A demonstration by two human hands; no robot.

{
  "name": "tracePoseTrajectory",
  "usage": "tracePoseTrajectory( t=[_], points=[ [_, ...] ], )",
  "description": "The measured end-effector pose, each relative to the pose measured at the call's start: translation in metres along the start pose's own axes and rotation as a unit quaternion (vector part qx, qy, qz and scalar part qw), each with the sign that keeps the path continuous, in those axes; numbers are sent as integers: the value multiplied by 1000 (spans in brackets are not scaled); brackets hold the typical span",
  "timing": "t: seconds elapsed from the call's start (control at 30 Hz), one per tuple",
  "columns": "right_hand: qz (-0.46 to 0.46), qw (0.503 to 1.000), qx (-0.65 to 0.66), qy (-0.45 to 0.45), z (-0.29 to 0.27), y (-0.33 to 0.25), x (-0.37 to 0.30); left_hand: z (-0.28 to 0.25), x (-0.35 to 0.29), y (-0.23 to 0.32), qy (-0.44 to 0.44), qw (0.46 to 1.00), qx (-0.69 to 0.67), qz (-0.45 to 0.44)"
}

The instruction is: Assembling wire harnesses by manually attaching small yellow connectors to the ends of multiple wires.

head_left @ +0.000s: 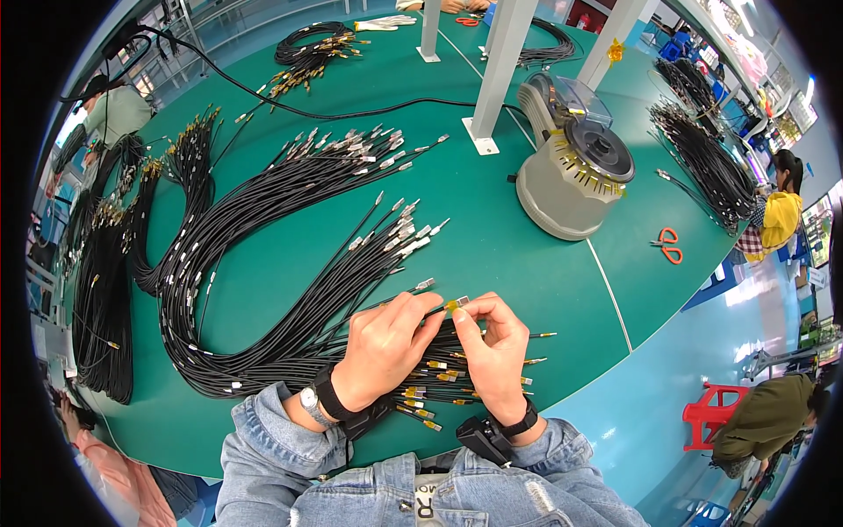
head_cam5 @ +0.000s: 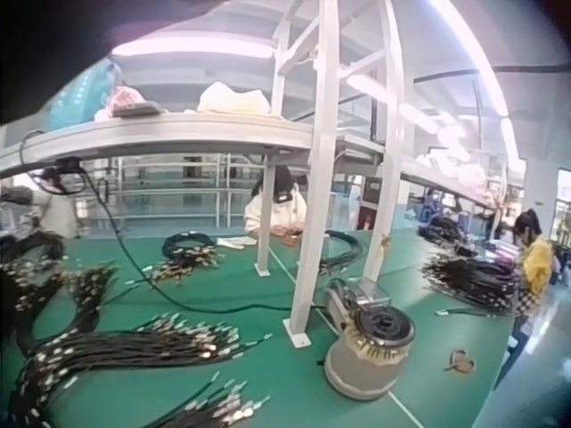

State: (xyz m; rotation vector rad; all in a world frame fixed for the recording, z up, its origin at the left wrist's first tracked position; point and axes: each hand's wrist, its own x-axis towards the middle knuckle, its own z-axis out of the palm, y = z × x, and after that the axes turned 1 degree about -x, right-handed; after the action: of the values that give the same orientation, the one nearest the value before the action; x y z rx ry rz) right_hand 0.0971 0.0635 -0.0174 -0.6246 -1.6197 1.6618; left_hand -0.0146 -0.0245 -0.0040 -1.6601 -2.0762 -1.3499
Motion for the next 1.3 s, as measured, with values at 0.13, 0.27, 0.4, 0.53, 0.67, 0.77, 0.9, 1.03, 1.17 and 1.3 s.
tracePoseTrajectory(
  t=[0.13,0.27,0.4,0.53,0.67,0.77,0.9,1.03,1.17,1.3],
  points=[
    [3,1000,-9,0,0,0,1,-2,1,0,-7,1000,7,7],
    [-1,1000,-11,11,-1,-1,2,-1,3,1,-6,1000,18,23],
    [-2,1000,-16,14,0,1,3,-1,2,-1,-9,998,30,46],
    [-3,1000,-15,13,-1,2,3,-1,2,0,-10,997,36,61],
    [-2,1000,-16,12,-1,0,3,1,2,0,-2,997,46,65],
    [-1,1000,-15,10,-1,0,2,2,1,1,9,997,51,60],
    [2,1000,-5,3,-2,0,1,1,1,3,-10,1000,-2,-1],
    [11,1000,13,-1,-3,0,0,-2,3,4,-57,984,-122,-119],
    [24,999,30,-8,-3,2,0,-6,3,-1,-113,940,-242,-210],
    [32,998,43,-23,-4,3,1,-7,3,-6,-151,877,-356,-286]
  ],
)
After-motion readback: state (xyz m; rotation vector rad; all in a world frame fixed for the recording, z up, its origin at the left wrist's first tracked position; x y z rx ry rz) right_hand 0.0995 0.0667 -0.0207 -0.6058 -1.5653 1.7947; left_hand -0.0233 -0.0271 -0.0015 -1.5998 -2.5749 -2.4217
